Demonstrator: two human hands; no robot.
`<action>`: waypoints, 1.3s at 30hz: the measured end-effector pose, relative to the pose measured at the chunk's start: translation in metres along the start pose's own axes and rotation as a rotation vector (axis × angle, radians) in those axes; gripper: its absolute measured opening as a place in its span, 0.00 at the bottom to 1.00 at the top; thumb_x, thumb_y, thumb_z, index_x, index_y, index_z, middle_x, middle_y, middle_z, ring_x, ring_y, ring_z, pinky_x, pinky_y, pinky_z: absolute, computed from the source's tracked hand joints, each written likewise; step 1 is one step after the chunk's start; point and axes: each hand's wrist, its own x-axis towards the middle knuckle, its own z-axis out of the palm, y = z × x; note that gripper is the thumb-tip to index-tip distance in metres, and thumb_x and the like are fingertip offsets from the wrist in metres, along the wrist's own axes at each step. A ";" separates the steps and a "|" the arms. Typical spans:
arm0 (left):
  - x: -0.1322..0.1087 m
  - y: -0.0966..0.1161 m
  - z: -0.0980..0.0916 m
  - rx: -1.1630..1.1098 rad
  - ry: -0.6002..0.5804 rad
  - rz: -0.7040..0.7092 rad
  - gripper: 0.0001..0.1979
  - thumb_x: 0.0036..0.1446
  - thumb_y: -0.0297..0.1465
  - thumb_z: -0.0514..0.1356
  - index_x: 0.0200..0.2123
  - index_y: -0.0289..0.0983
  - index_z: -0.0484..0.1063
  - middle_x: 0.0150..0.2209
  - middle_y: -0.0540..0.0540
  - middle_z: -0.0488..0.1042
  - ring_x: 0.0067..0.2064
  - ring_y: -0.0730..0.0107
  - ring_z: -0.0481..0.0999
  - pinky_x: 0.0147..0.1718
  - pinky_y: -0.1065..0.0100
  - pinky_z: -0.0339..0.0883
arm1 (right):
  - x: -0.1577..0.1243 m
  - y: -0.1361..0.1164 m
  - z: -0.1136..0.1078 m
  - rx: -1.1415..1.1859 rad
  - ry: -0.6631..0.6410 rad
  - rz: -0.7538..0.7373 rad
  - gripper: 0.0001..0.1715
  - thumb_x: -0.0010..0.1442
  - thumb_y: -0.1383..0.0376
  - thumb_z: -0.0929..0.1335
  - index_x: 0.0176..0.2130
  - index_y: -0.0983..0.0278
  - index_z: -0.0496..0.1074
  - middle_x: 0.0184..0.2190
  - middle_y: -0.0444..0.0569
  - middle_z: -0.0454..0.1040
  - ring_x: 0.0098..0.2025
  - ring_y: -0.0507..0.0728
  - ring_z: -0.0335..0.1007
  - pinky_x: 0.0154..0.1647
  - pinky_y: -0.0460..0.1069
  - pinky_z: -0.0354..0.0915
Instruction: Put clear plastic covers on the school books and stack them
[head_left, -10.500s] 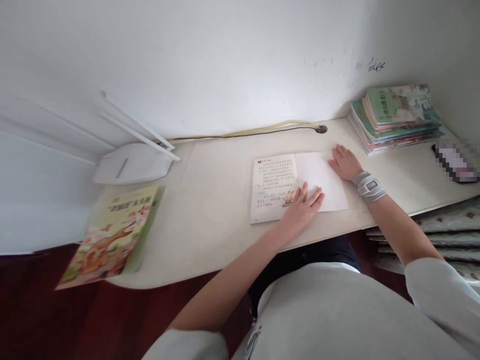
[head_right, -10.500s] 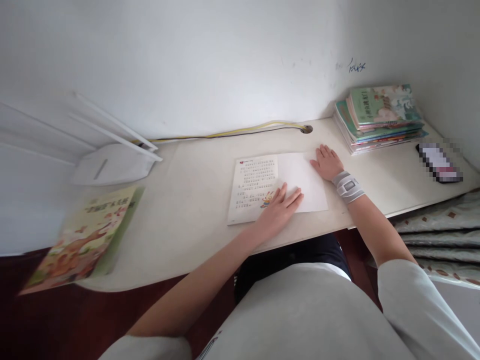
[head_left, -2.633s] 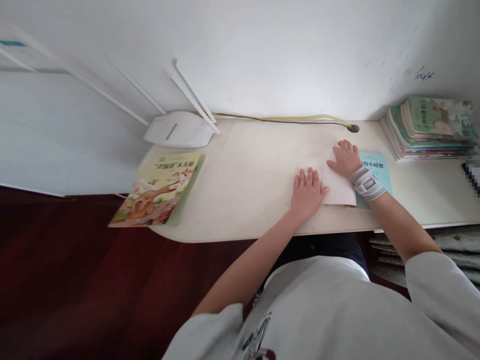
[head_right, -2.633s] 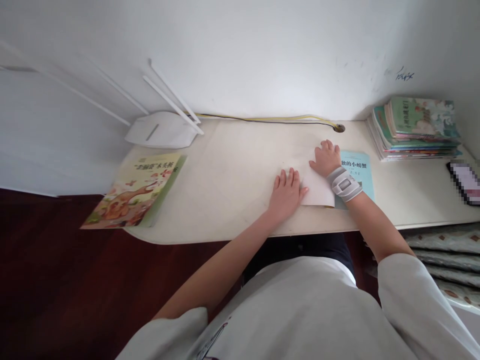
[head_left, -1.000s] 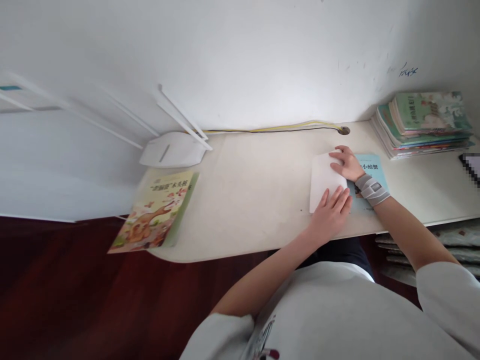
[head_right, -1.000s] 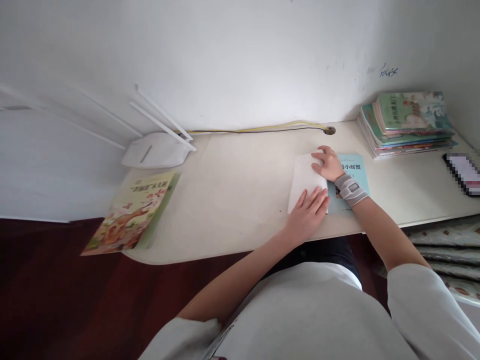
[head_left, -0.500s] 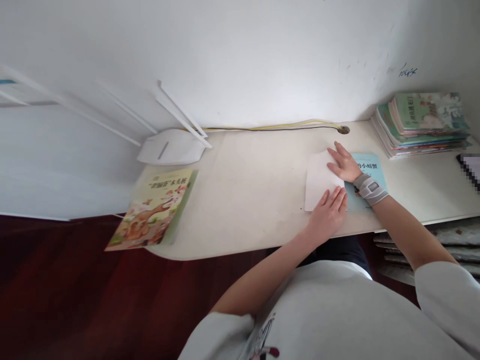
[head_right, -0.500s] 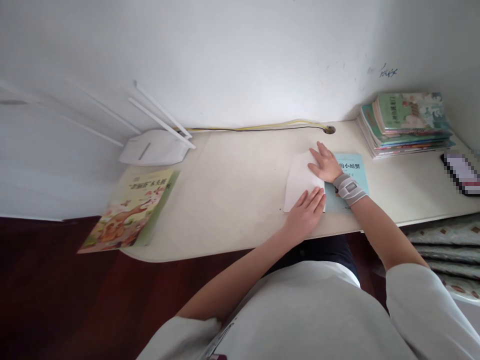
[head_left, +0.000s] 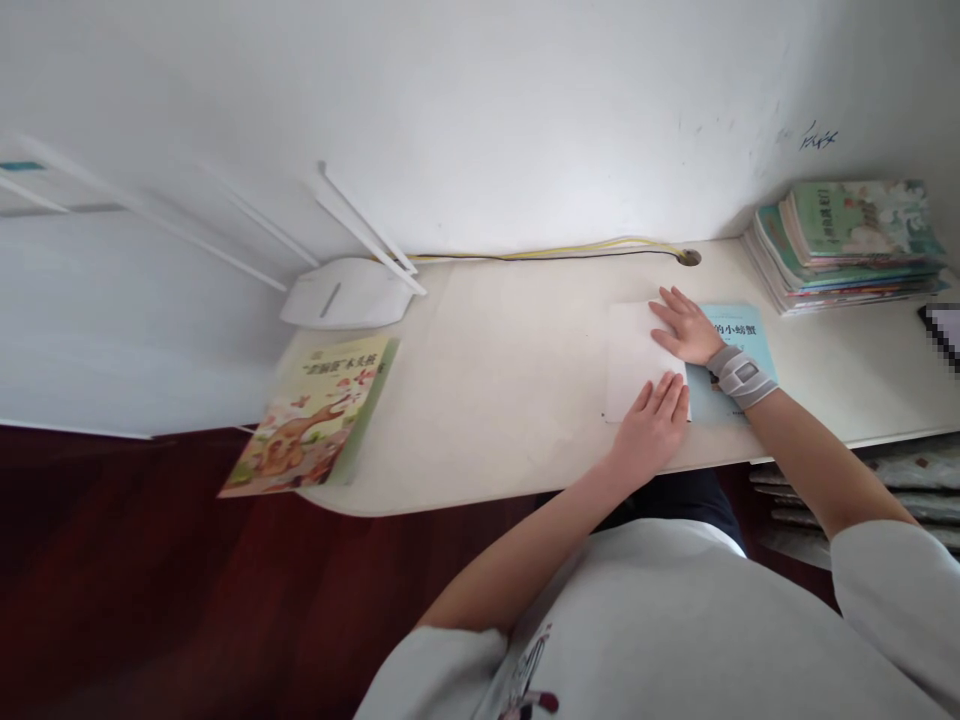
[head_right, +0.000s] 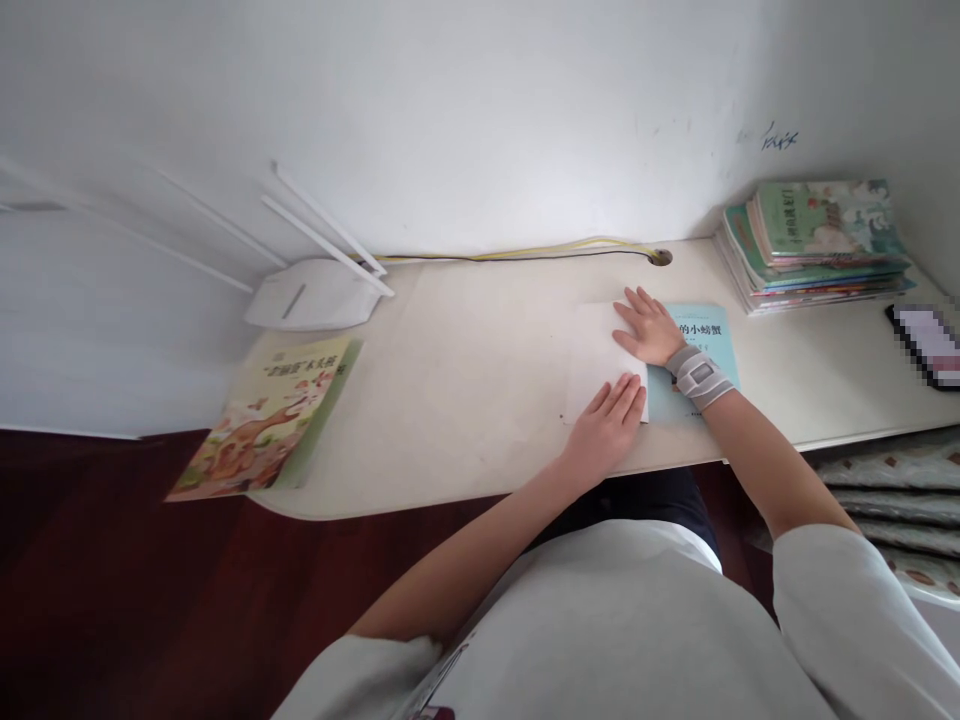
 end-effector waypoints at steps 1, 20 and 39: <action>-0.001 -0.001 0.000 0.009 0.000 -0.003 0.20 0.63 0.23 0.44 0.55 0.26 0.64 0.58 0.33 0.64 0.62 0.57 0.60 0.57 0.57 0.59 | 0.000 -0.001 -0.001 -0.011 -0.013 0.001 0.34 0.60 0.53 0.59 0.60 0.68 0.60 0.66 0.57 0.48 0.67 0.67 0.38 0.62 0.65 0.46; -0.024 -0.132 -0.035 -0.199 -0.233 -0.837 0.20 0.57 0.42 0.55 0.43 0.30 0.70 0.56 0.29 0.65 0.61 0.43 0.58 0.57 0.48 0.53 | -0.001 -0.014 0.002 -0.160 -0.129 -0.083 0.45 0.62 0.43 0.47 0.65 0.72 0.47 0.67 0.60 0.42 0.68 0.65 0.33 0.65 0.61 0.41; 0.049 -0.089 -0.061 -1.431 0.093 -0.750 0.37 0.59 0.55 0.27 0.56 0.44 0.60 0.55 0.45 0.69 0.53 0.59 0.71 0.46 0.57 0.67 | 0.002 -0.042 0.001 0.876 0.211 0.291 0.51 0.58 0.39 0.41 0.67 0.68 0.41 0.68 0.50 0.40 0.68 0.55 0.32 0.68 0.56 0.34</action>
